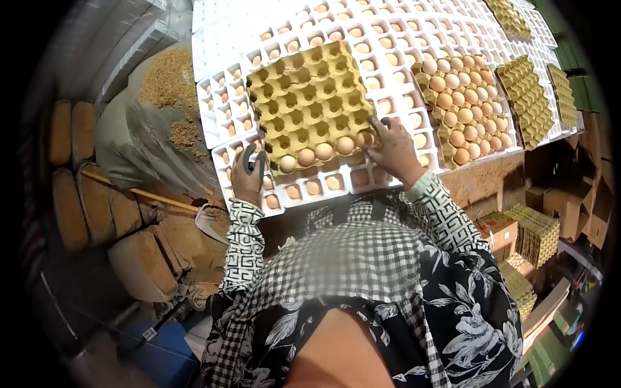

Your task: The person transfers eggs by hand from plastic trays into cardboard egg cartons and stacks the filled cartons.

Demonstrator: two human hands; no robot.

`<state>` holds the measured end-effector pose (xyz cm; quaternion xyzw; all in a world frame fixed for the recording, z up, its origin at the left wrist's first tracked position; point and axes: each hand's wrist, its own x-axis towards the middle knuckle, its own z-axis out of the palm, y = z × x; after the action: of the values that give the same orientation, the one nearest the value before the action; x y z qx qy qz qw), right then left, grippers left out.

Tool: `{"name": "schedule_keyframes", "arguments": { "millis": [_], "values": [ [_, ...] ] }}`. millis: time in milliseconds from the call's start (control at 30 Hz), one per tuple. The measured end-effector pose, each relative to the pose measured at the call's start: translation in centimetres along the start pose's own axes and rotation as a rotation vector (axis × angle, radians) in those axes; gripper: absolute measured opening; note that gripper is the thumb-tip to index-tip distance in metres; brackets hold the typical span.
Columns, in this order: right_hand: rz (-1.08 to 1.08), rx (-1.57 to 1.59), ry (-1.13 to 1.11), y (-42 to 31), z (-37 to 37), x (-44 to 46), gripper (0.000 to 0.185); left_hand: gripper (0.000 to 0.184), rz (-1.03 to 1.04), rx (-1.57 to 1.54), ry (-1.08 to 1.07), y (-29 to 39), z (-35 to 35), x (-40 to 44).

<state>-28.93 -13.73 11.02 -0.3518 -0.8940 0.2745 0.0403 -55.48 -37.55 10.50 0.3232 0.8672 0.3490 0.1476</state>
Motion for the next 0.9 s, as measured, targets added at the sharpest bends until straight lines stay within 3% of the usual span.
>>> {"name": "schedule_keyframes", "arguments": {
  "millis": [33, 67, 133, 200, 233, 300, 400, 433, 533, 567, 600, 667, 700, 733, 767, 800, 833, 867, 900],
  "values": [
    [-0.022, -0.014, -0.005, -0.6, -0.6, -0.1, 0.065, 0.044, 0.172, 0.130, 0.054, 0.8, 0.1, 0.3],
    [-0.046, -0.027, -0.008, -1.3, -1.1, -0.1, 0.064, 0.047, 0.177, 0.157, -0.048, 2.1, -0.1, 0.3],
    [-0.019, -0.237, -0.125, -1.1, -0.4, 0.0, 0.058, 0.053, 0.438, 0.313, -0.283, 5.3, 0.5, 0.6],
    [-0.062, -0.165, -0.048, 0.7, 0.9, 0.6, 0.053, 0.065, 0.588, 0.457, -0.425, 6.8, 4.0, 0.6],
    [-0.059, -0.085, -0.045, 1.0, 0.6, 0.7, 0.052, 0.061, 0.523, 0.612, -0.597, 8.7, 4.5, 0.6],
    [-0.052, 0.076, -0.044, 2.1, -0.4, 0.4, 0.051, 0.068, 0.401, 0.595, -0.630, 7.8, 5.6, 0.3],
    [0.249, 1.037, -0.014, 3.7, -3.0, -0.5, 0.053, 0.064, 0.284, 0.541, -0.583, 7.0, 4.8, -0.5],
    [0.187, 1.170, -0.015, 3.3, -4.3, -0.4, 0.055, 0.064, 0.335, 0.519, -0.571, 5.8, 5.7, -0.8],
    [-0.107, 0.270, -0.107, 0.7, -2.8, 1.4, 0.054, 0.052, 0.473, 0.523, -0.495, 4.7, 6.1, -1.2],
    [-0.102, -0.089, -0.183, -2.7, -2.9, 1.7, 0.055, 0.047, 0.523, 0.531, -0.453, 4.8, 6.0, -0.9],
    [-0.107, -0.184, -0.317, -3.0, -0.9, 2.1, 0.059, 0.043, 0.449, 0.312, -0.425, 4.9, 5.6, -0.7],
    [-0.247, -0.329, -0.273, -2.8, 1.6, 3.2, 0.053, 0.036, 0.282, -0.123, -0.364, 4.9, 4.2, -0.8],
    [-0.213, -0.098, -0.217, -1.7, 1.5, 2.9, 0.050, 0.033, 0.108, -0.486, -0.219, 3.1, 4.5, -1.2],
    [-0.182, 0.131, -0.167, -0.9, 0.2, 2.7, 0.048, 0.031, -0.308, -0.942, -0.256, 5.5, 1.6, -1.0],
    [-0.209, 0.495, -0.155, 1.7, 1.1, 2.8, 0.044, 0.031, -0.303, -1.018, -0.243, 3.8, 0.3, -0.9],
    [0.220, 0.940, -0.475, 2.0, -1.5, 2.6, 0.051, 0.031, -0.289, -1.094, -0.229, 2.4, -0.8, -0.7],
    [0.191, 1.139, -0.429, 0.7, -3.4, 2.5, 0.054, 0.029, -0.340, -1.093, -0.210, 3.7, -2.3, -0.7],
    [0.162, 1.338, -0.384, -0.4, -4.2, 2.4, 0.057, 0.037, -0.284, -0.797, -0.240, 2.8, -2.5, -0.4],
    [0.059, 1.231, -0.387, -0.1, -3.2, 3.1, 0.063, 0.043, -0.064, -0.444, -0.266, 2.4, -2.0, -0.4]
  ]
}}
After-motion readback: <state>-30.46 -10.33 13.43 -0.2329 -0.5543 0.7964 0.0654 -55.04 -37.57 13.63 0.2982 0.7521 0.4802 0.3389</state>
